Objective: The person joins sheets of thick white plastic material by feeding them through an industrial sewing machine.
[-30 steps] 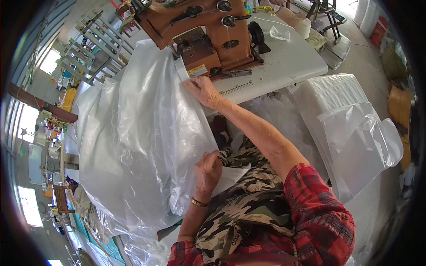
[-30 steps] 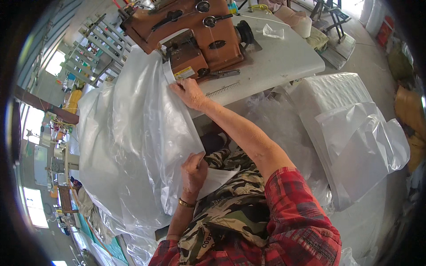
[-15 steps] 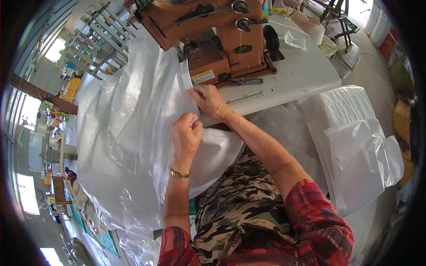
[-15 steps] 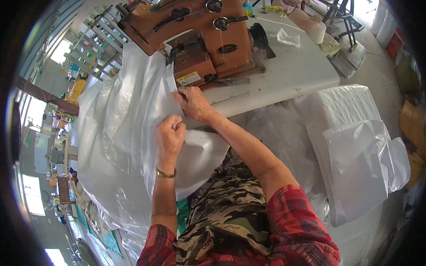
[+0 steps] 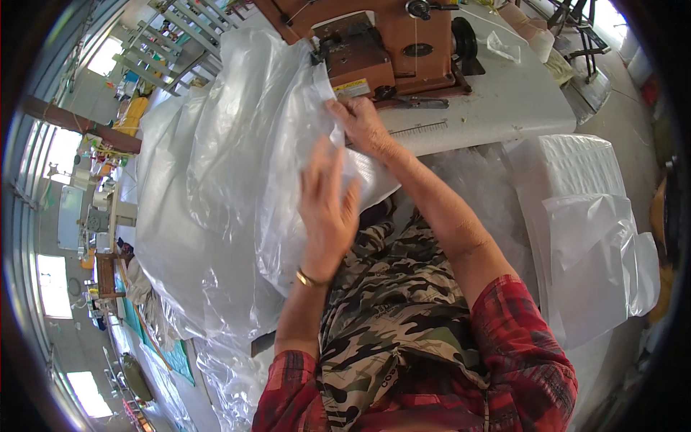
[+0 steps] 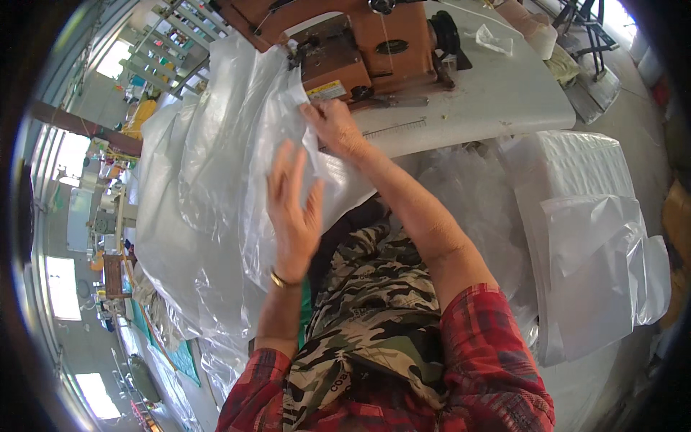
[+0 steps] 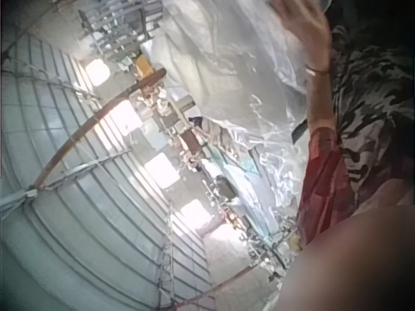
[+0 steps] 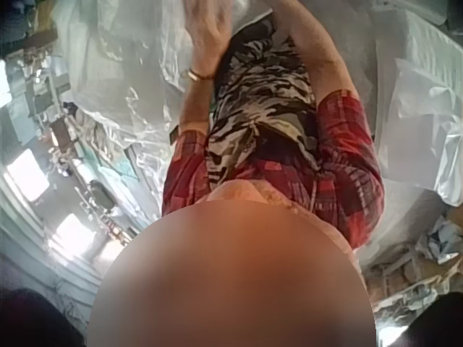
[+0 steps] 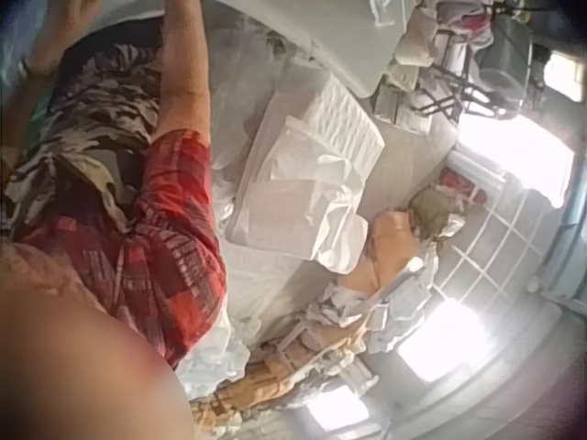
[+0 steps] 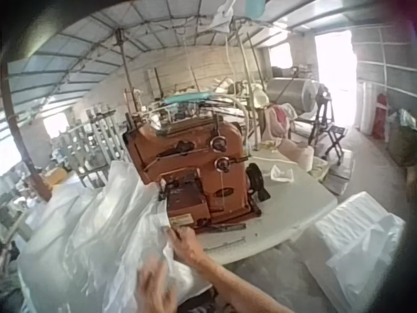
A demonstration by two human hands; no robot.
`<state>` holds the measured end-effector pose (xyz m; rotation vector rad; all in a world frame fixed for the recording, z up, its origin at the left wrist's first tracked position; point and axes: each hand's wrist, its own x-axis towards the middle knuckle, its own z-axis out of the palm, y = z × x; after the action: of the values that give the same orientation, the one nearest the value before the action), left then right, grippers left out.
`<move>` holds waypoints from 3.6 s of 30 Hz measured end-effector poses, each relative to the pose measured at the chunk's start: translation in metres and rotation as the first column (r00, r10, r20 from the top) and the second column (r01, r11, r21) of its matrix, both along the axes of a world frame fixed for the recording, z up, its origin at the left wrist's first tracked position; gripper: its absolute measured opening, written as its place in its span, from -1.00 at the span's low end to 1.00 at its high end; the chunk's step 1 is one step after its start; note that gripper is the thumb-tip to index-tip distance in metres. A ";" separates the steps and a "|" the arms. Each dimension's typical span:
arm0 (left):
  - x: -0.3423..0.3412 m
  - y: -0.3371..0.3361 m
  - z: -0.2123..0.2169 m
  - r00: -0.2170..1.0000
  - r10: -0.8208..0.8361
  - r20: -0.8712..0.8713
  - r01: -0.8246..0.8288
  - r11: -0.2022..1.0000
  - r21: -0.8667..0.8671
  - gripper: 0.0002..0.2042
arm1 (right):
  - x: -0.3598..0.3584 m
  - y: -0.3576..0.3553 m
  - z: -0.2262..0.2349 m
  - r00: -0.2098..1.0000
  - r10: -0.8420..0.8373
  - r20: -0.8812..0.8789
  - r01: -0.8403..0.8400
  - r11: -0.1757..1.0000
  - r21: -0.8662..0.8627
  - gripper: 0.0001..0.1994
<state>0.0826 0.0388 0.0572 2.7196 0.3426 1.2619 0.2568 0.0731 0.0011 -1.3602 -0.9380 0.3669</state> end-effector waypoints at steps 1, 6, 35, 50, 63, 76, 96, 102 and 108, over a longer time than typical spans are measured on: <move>-0.018 -0.024 -0.007 0.997 -0.064 -0.031 0.060 0.991 -0.121 -0.60 | 0.001 -0.001 0.001 0.986 0.082 -0.145 -0.091 0.994 -0.057 -0.56; -0.062 -0.071 -0.097 0.679 -0.613 -0.405 0.285 0.728 -0.624 -0.60 | 0.003 -0.020 0.012 0.926 0.265 -0.269 -0.266 0.963 0.034 -0.54; -0.210 0.024 -0.116 0.543 0.078 -0.836 -0.060 0.997 0.054 -0.81 | -0.123 -0.096 -0.102 0.876 0.184 -0.446 -0.313 0.921 -0.233 -0.75; -0.094 0.015 -0.063 0.881 0.430 -0.199 -0.433 0.901 0.030 -0.81 | -0.106 -0.144 -0.091 0.964 0.003 -0.266 -0.119 0.899 -0.422 -0.54; -0.129 0.032 -0.004 0.832 0.467 0.301 0.236 0.193 -0.952 -0.93 | -0.138 -0.113 -0.015 0.998 0.058 0.022 -0.059 0.998 0.030 -0.60; -0.144 0.033 0.016 0.947 0.291 0.134 0.028 0.340 -0.940 -0.86 | -0.092 -0.048 0.036 0.401 0.529 -0.748 -0.336 0.845 0.417 -0.69; -0.113 0.013 0.021 0.795 0.430 -0.428 -0.286 0.888 0.361 -0.76 | -0.132 -0.193 -0.053 0.932 0.312 -0.186 -0.362 0.838 -0.408 -0.75; -0.071 -0.057 0.016 0.920 -0.183 -0.348 0.090 0.960 -0.266 -0.80 | -0.148 -0.204 -0.050 0.972 0.167 0.164 -0.103 0.935 -0.340 -0.75; -0.060 -0.075 -0.030 0.875 -0.074 -0.478 -0.228 0.808 -0.543 -0.73 | -0.160 -0.213 -0.056 0.952 0.090 0.293 0.018 0.937 -0.349 -0.78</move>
<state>0.0226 -0.0362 0.0269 2.4180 0.7615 0.3461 0.0967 -0.1397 -0.0545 -1.7614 -1.1948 0.3688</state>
